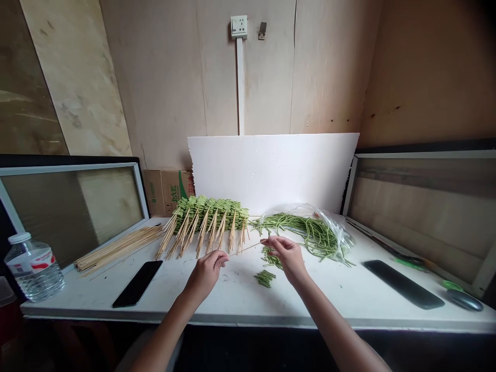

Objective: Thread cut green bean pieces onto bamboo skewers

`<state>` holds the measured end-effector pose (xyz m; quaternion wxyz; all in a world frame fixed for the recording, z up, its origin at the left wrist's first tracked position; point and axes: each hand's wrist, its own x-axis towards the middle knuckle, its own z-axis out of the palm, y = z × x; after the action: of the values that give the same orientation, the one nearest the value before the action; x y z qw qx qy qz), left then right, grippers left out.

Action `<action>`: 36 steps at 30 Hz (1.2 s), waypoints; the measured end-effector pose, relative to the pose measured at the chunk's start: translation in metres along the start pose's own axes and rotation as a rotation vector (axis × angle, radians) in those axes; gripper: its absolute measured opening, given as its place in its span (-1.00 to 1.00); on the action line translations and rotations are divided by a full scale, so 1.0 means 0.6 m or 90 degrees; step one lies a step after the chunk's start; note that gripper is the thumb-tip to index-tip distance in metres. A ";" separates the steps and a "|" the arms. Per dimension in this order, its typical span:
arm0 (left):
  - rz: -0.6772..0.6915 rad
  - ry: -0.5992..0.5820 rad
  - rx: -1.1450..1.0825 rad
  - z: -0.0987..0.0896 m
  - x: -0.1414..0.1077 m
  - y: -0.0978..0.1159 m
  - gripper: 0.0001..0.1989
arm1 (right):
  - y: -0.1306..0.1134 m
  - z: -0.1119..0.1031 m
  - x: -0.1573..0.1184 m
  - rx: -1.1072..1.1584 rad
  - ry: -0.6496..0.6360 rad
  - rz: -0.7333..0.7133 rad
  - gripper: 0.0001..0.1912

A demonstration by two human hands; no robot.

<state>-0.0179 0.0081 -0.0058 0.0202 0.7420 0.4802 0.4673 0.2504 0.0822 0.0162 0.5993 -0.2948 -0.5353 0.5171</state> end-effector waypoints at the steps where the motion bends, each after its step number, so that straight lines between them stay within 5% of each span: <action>1: 0.003 0.002 0.005 0.001 -0.001 -0.002 -0.80 | -0.001 0.002 -0.002 -0.005 -0.002 -0.006 -0.67; 36: -0.082 0.045 -0.092 0.008 0.005 -0.007 -0.75 | -0.026 0.046 -0.040 -0.109 0.063 -0.138 -0.69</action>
<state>-0.0171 0.0143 -0.0083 0.0870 0.6893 0.4923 0.5243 0.2316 0.0499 0.0292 0.6498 -0.3104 -0.5763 0.3864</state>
